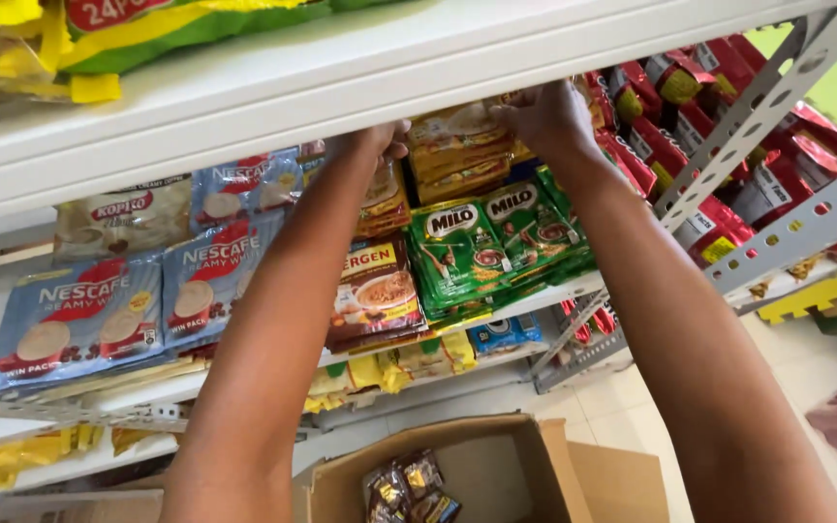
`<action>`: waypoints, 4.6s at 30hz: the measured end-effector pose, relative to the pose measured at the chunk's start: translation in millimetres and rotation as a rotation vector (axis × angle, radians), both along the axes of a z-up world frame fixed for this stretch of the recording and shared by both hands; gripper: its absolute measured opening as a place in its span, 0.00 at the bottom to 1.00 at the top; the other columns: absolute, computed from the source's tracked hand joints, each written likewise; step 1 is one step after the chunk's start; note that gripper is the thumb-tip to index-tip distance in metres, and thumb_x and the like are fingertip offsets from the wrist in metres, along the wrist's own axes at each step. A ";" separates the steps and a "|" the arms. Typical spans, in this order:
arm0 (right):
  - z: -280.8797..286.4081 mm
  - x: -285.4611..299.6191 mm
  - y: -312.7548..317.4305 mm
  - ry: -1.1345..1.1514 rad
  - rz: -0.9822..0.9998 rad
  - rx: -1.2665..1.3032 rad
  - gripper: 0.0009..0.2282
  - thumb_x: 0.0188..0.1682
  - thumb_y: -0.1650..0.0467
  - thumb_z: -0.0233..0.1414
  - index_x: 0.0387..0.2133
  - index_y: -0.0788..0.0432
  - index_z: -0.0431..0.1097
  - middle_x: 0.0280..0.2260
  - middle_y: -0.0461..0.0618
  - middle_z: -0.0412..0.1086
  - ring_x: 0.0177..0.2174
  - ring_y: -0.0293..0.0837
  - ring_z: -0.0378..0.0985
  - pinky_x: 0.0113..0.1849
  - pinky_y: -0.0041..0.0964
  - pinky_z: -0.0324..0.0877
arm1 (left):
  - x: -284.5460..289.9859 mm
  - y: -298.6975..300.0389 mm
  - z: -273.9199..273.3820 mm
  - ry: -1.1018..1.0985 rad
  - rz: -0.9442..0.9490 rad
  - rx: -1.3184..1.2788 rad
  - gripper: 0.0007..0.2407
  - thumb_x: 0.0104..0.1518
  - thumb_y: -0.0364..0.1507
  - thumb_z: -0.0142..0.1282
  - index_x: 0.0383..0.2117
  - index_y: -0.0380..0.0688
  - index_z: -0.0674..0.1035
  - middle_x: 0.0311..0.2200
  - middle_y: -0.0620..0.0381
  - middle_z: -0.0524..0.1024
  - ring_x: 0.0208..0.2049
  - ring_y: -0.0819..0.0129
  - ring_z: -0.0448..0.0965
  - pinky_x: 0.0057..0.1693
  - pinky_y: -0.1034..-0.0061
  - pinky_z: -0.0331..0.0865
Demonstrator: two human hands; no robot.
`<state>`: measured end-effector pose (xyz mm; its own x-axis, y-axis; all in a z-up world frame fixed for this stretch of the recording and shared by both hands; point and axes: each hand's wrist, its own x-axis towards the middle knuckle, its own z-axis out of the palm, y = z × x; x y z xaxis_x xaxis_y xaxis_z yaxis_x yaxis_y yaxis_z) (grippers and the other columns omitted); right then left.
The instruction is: Restocking grocery shelves with packets of cereal from a cardboard box.
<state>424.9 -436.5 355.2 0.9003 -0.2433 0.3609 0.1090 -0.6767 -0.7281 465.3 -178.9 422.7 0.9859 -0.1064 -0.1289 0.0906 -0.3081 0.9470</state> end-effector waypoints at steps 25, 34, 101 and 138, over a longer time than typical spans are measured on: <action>12.0 -44.3 23.2 -0.031 -0.212 -0.155 0.17 0.38 0.52 0.66 0.27 0.50 0.80 0.29 0.49 0.78 0.32 0.50 0.81 0.38 0.49 0.74 | -75.4 -9.0 20.6 -0.397 0.213 0.361 0.03 0.46 0.28 0.67 0.25 0.53 0.86 0.27 0.56 0.85 0.29 0.63 0.86 0.40 0.71 0.75; -9.8 -47.6 29.7 -0.069 -0.212 -0.206 0.16 0.43 0.51 0.64 0.29 0.48 0.81 0.29 0.50 0.77 0.31 0.51 0.80 0.35 0.50 0.72 | -49.2 8.4 -31.4 -0.661 0.273 0.516 0.06 0.41 0.29 0.72 0.25 0.55 0.87 0.29 0.56 0.83 0.35 0.58 0.84 0.43 0.65 0.76; -3.3 -191.4 78.3 -0.469 0.036 -0.527 0.11 0.46 0.75 0.64 0.39 0.56 0.72 0.45 0.55 0.66 0.45 0.57 0.72 0.46 0.52 0.67 | -149.6 55.2 -34.1 -1.143 -0.024 0.212 0.14 0.52 0.22 0.68 0.45 0.43 0.82 0.43 0.52 0.81 0.43 0.61 0.81 0.54 0.67 0.75; -565.8 -466.8 307.8 0.797 -0.086 1.482 0.27 0.45 0.52 0.52 0.56 0.51 0.69 0.55 0.45 0.72 0.57 0.45 0.68 0.56 0.48 0.58 | -422.9 191.6 -761.8 0.238 -0.288 0.738 0.22 0.63 0.44 0.48 0.58 0.45 0.73 0.60 0.37 0.68 0.61 0.45 0.67 0.65 0.59 0.62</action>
